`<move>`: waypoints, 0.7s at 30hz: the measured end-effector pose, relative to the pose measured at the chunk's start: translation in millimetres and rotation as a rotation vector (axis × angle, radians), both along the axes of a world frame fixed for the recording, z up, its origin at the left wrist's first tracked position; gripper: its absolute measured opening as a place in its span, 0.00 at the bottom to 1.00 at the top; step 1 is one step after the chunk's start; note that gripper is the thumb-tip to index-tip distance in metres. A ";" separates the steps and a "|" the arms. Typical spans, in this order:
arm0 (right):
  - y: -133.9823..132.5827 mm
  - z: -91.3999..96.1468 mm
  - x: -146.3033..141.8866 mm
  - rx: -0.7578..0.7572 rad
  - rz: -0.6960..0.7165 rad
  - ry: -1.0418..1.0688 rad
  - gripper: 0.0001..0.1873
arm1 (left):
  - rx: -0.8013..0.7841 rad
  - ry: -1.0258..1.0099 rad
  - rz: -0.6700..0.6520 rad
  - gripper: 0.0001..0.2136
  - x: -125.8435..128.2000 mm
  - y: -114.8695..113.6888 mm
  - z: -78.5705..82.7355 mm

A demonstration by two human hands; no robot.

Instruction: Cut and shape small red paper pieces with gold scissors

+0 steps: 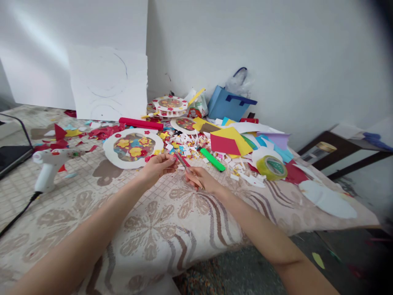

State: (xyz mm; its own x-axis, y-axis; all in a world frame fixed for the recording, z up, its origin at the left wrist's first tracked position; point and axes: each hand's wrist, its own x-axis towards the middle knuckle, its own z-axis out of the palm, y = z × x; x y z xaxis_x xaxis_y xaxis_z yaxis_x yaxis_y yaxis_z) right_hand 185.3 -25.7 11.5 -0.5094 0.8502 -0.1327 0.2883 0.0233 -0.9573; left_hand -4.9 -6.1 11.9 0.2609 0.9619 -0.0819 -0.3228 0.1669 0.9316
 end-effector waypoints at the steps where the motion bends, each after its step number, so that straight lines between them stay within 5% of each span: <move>1: -0.7 0.9 -0.2 -0.001 0.002 -0.006 0.26 | 0.000 0.001 -0.001 0.10 -0.1 0.0 0.0; 21: -1.3 1.4 1.1 0.056 0.015 -0.026 0.26 | -0.052 -0.070 -0.022 0.07 -1.9 2.4 -1.8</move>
State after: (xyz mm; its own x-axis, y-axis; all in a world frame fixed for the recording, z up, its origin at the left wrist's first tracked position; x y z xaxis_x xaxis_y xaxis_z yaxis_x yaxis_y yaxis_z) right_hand 186.4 -27.0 12.8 -0.5196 0.8488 -0.0981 0.3120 0.0816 -0.9466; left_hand -6.7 -3.7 10.1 0.2889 0.9508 -0.1122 -0.3824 0.2220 0.8969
